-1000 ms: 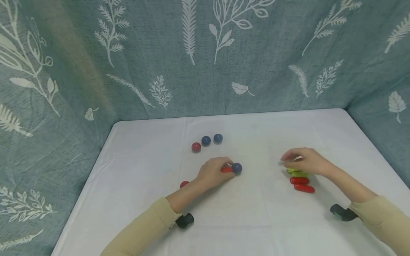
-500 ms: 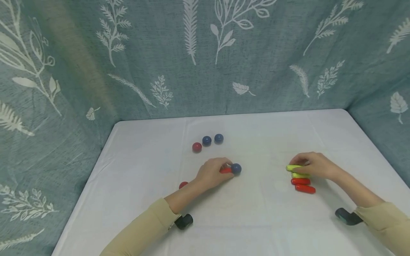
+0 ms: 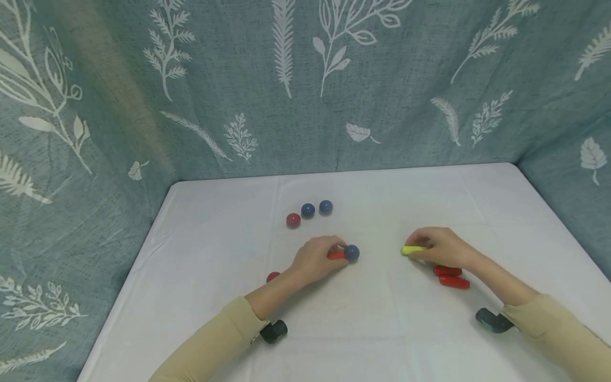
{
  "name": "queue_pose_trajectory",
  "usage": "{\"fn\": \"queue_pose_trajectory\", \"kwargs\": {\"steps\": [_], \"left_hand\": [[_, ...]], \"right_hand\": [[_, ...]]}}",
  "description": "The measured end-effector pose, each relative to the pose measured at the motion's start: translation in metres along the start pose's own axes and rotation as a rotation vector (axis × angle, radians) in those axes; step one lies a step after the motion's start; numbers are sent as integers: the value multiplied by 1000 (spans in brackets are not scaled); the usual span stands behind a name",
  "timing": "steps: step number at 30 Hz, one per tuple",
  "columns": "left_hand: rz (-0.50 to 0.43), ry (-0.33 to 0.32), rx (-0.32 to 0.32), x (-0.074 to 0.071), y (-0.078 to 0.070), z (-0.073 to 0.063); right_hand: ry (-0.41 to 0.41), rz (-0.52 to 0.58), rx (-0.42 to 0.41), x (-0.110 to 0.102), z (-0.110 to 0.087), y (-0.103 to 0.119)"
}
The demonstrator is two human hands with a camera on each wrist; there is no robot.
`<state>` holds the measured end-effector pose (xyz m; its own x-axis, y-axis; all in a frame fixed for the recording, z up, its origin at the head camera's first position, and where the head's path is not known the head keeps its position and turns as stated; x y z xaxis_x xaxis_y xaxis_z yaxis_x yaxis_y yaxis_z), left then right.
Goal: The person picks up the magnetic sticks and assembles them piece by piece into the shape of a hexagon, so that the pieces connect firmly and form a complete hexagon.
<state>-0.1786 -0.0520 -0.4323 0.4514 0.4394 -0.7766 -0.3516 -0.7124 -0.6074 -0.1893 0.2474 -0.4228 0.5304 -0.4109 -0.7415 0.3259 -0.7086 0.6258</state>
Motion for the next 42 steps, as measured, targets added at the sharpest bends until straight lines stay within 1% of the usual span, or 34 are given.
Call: {"fn": "queue_pose_trajectory", "kwargs": {"steps": [3,7,11,15,21,29,33,34,42], "left_hand": [[8,-5,9,0,0,-1],[12,-9,15,0,0,-1],[12,-7,7,0,1,-1],[7,1,2,0,2,-1],[6,1,1,0,2,-3],[18,-11,13,-2,2,-5],[21,-15,7,-2,0,-7],[24,-18,14,-2,-1,-7],[65,-15,41,0,-8,1]], "right_hand": [[4,2,-57,5,11,10],[20,27,-105,12,24,24],[42,43,-143,17,36,38],[57,43,-159,21,44,47],[70,23,-186,23,51,54],[86,36,-211,27,57,58],[85,38,-215,29,58,59],[84,39,-217,30,58,59],[65,88,-222,35,64,64]]}}
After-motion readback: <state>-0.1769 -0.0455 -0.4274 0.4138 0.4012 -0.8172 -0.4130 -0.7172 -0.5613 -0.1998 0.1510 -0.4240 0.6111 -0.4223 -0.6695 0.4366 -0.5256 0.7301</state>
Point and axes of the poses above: each hand's wrist, its own z-axis towards the middle knuckle, its own x-axis out of the palm, y = z × x, the point moved 2 cm from there along z, towards the middle knuckle, and after that the axes turned 13 degrees about y, right-handed, at the moved point
